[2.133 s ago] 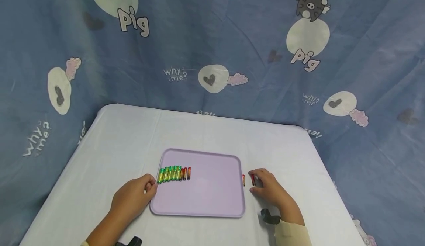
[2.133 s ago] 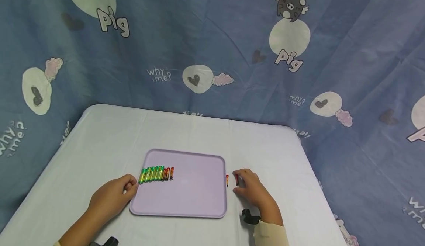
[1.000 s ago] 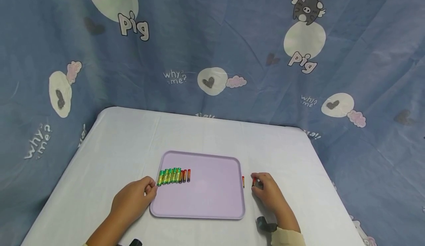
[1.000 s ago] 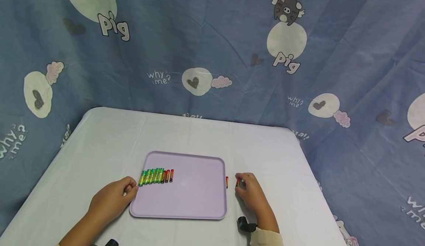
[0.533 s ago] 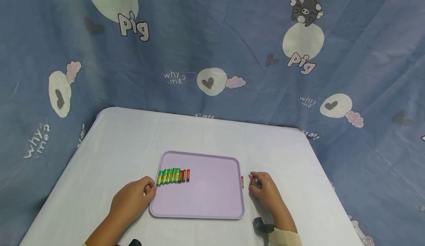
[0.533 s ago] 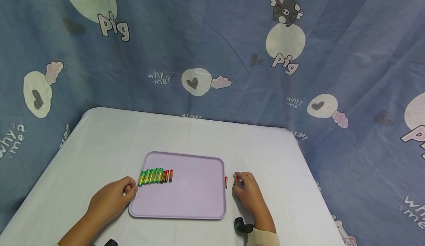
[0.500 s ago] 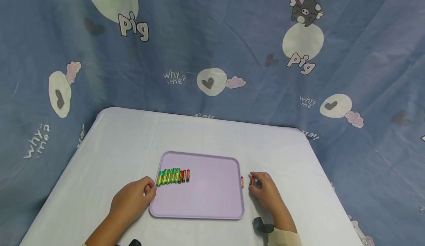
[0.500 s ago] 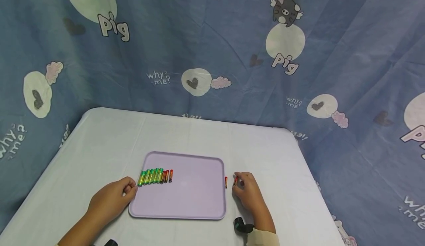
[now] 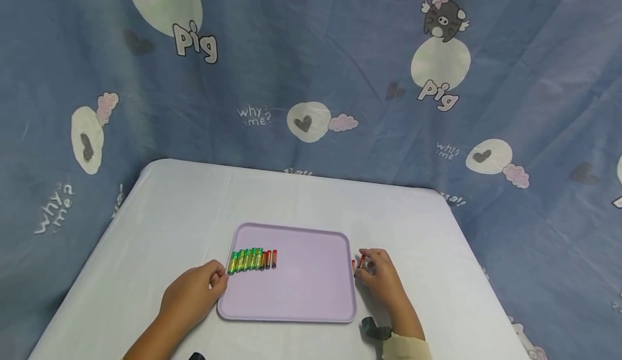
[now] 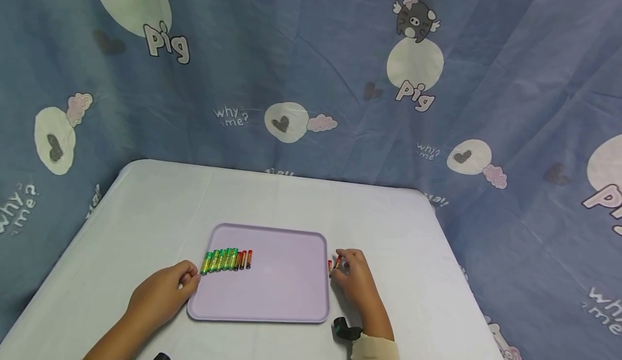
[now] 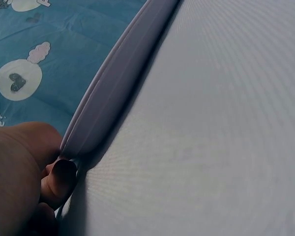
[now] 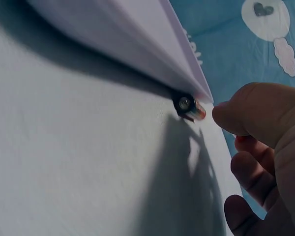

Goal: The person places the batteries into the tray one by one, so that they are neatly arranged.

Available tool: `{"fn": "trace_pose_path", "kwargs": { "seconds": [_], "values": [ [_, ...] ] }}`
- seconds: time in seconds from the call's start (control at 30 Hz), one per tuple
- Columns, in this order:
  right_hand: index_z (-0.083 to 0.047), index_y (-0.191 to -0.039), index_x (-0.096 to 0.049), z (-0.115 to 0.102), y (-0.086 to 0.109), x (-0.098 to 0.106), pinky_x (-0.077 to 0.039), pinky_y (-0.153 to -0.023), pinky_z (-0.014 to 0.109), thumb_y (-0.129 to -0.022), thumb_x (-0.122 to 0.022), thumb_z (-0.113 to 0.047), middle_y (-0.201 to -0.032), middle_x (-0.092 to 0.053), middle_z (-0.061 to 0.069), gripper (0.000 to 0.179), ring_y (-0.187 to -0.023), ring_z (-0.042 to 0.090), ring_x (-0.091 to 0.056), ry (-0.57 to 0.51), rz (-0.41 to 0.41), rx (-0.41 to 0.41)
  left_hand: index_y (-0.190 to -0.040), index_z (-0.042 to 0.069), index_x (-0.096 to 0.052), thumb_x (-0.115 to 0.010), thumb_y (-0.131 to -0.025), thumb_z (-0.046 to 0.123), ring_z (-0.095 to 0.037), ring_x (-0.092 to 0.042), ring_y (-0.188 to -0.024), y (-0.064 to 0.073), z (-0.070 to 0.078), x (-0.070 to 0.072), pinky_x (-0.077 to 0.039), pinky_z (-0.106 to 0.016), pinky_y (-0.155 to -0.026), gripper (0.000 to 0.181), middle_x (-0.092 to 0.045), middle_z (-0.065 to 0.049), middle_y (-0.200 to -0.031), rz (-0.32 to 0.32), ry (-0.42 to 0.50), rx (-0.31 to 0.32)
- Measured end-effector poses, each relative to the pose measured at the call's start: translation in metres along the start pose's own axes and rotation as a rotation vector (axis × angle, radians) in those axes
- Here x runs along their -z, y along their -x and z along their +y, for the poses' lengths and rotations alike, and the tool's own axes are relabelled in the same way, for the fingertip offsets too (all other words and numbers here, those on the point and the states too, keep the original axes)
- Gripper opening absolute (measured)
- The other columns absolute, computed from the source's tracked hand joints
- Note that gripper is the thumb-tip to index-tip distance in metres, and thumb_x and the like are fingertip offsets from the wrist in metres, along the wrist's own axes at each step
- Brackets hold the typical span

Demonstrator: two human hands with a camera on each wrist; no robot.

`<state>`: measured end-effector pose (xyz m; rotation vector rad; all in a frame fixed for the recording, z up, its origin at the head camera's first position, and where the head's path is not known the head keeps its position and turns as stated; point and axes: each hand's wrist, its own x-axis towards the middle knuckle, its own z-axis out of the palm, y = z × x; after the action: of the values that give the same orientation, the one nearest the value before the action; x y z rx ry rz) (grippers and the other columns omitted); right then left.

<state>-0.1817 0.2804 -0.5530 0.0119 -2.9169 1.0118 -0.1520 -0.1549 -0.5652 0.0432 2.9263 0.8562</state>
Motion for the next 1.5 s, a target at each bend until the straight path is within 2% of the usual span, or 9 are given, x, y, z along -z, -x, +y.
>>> {"fn": "trace_pose_path", "kwargs": {
  "seconds": [0.2,0.37,0.6,0.77,1.07,1.5],
  "values": [
    [-0.007,-0.133,-0.068,-0.005,-0.002,-0.006,-0.052,-0.091,0.04,-0.087,-0.079,-0.005,-0.125,-0.061,0.01,0.047,-0.103,0.019,-0.061,-0.016,0.011,0.055,-0.095,0.023,-0.064,-0.067,-0.097,0.034,-0.014,-0.048,-0.069,0.001,-0.001,0.0,-0.036,-0.034,-0.059,0.012,-0.053,0.008,-0.073,0.009,0.003,-0.002],
    [-0.007,-0.132,-0.069,-0.014,-0.007,-0.008,-0.052,-0.092,0.042,-0.087,-0.078,-0.004,-0.125,-0.061,0.01,0.046,-0.104,0.02,-0.061,-0.022,0.004,0.07,-0.094,0.023,-0.064,-0.067,-0.097,0.034,-0.014,-0.048,-0.069,0.0,0.0,0.0,-0.035,-0.034,-0.059,0.011,-0.053,0.008,-0.073,0.007,0.009,-0.005],
    [-0.005,-0.131,-0.069,-0.027,-0.012,-0.012,-0.053,-0.087,0.036,-0.086,-0.078,-0.001,-0.124,-0.061,0.011,0.046,-0.102,0.018,-0.062,-0.034,-0.011,0.128,-0.092,0.023,-0.063,-0.068,-0.095,0.031,-0.014,-0.049,-0.069,0.001,-0.001,-0.002,-0.036,-0.033,-0.059,0.01,-0.053,0.009,-0.072,0.024,0.003,-0.008],
    [-0.005,-0.131,-0.069,-0.035,-0.015,-0.016,-0.054,-0.083,0.032,-0.086,-0.079,-0.003,-0.124,-0.06,0.009,0.046,-0.098,0.017,-0.06,-0.044,-0.044,0.136,-0.093,0.024,-0.064,-0.068,-0.096,0.032,-0.013,-0.049,-0.069,0.0,-0.002,-0.003,-0.036,-0.033,-0.059,0.01,-0.053,0.009,-0.072,0.022,0.007,-0.011],
    [-0.007,-0.13,-0.07,-0.047,-0.017,-0.029,-0.051,-0.093,0.04,-0.084,-0.08,-0.006,-0.122,-0.061,0.007,0.047,-0.103,0.018,-0.058,-0.021,-0.057,0.174,-0.091,0.024,-0.063,-0.069,-0.095,0.031,-0.014,-0.049,-0.068,0.001,-0.001,-0.002,-0.036,-0.033,-0.059,0.01,-0.052,0.009,-0.071,0.031,0.008,-0.013],
    [-0.006,-0.13,-0.069,-0.065,-0.024,-0.044,-0.051,-0.089,0.036,-0.084,-0.08,-0.004,-0.119,-0.059,0.004,0.047,-0.1,0.015,-0.058,-0.027,-0.088,0.252,-0.093,0.024,-0.063,-0.068,-0.096,0.033,-0.013,-0.049,-0.069,0.001,0.0,-0.001,-0.036,-0.033,-0.06,0.011,-0.053,0.009,-0.072,0.015,0.009,-0.005]
  ]
}}
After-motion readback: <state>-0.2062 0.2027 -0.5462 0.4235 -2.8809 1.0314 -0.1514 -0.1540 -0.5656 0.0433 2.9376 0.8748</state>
